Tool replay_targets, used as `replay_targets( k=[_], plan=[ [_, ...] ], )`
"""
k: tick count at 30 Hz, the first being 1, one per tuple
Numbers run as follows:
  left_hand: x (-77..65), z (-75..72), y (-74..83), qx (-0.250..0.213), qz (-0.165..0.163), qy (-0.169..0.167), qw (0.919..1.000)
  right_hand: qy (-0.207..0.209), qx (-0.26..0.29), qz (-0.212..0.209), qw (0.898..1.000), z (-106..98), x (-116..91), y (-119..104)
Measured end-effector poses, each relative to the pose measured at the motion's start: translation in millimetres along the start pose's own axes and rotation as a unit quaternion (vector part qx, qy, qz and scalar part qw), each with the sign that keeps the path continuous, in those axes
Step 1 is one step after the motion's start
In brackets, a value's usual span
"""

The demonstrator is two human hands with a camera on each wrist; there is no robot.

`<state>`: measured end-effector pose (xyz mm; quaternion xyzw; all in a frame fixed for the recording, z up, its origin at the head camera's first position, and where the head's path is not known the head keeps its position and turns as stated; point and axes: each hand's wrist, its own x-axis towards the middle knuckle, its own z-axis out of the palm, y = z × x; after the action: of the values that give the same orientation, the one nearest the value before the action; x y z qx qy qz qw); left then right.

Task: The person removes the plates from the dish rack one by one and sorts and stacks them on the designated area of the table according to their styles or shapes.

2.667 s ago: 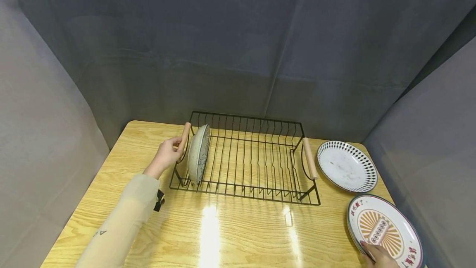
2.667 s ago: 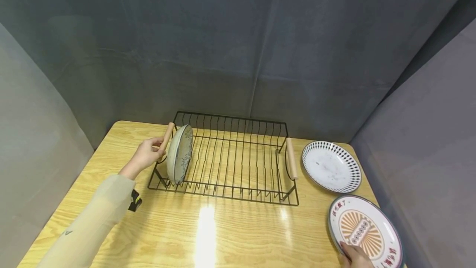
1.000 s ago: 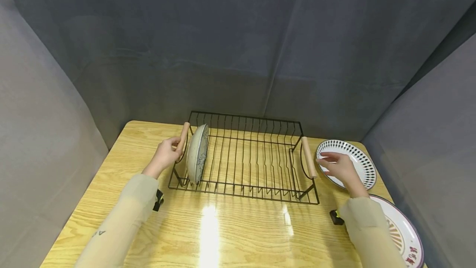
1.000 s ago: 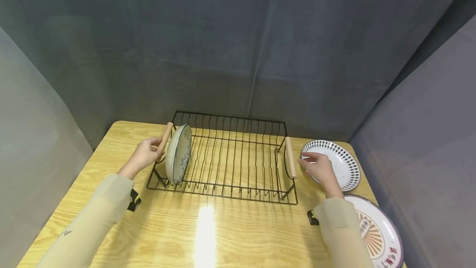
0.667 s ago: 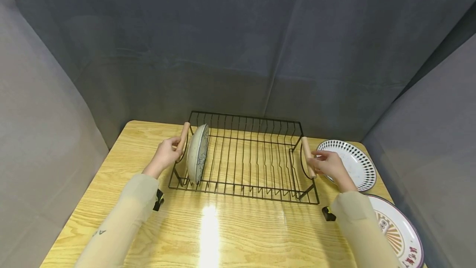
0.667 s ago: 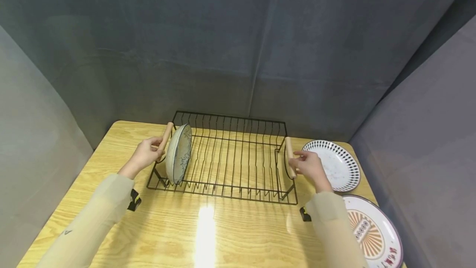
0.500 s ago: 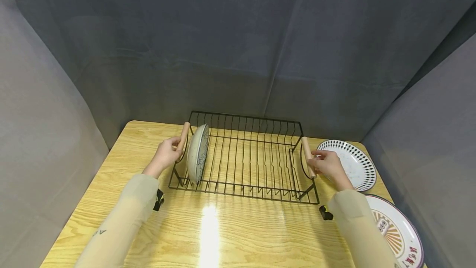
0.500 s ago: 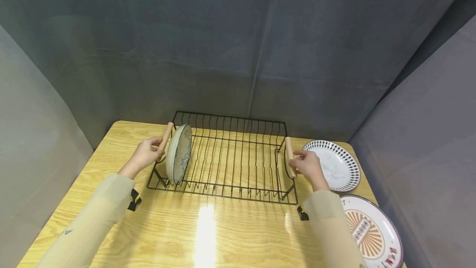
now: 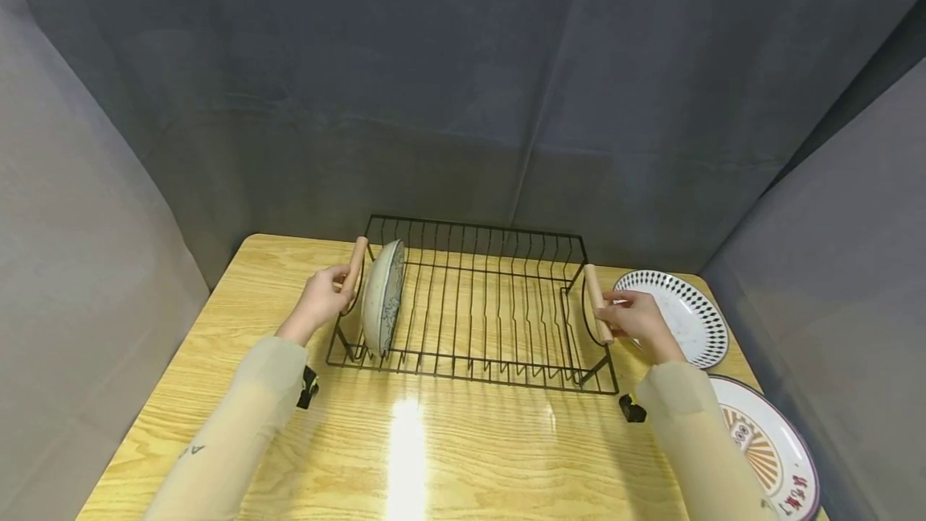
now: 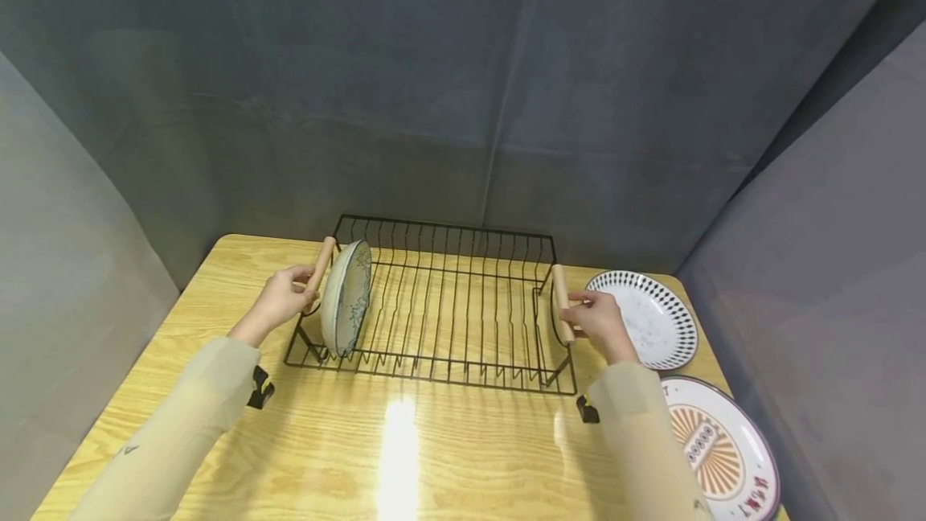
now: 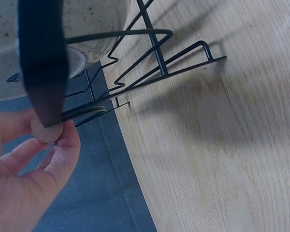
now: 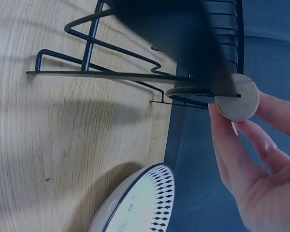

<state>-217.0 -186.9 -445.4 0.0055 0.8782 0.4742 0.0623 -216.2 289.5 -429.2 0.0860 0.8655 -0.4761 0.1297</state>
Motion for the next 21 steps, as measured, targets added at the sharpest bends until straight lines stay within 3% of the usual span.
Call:
replay_targets(
  k=[7, 13, 17, 21],
  plan=[
    [0.3, -1.8, 1.7, 0.017, -0.005, -0.003, 0.9998, -0.007, 0.001, 0.011, 1.0, 0, 1, -2],
    [1.4, -7.3, 5.8, 0.046, -0.016, -0.033, 0.9983, -0.007, -0.001, 0.011, 1.0, 0, 2, -3],
    [0.5, -15.5, 14.1, 0.076, -0.021, -0.056, 0.9953, -0.006, -0.009, 0.015, 1.0, 0, 2, -5],
    [-1.0, -24.4, 27.7, 0.095, -0.007, -0.041, 0.9946, -0.007, -0.013, 0.017, 1.0, -1, 2, -4]
  ],
)
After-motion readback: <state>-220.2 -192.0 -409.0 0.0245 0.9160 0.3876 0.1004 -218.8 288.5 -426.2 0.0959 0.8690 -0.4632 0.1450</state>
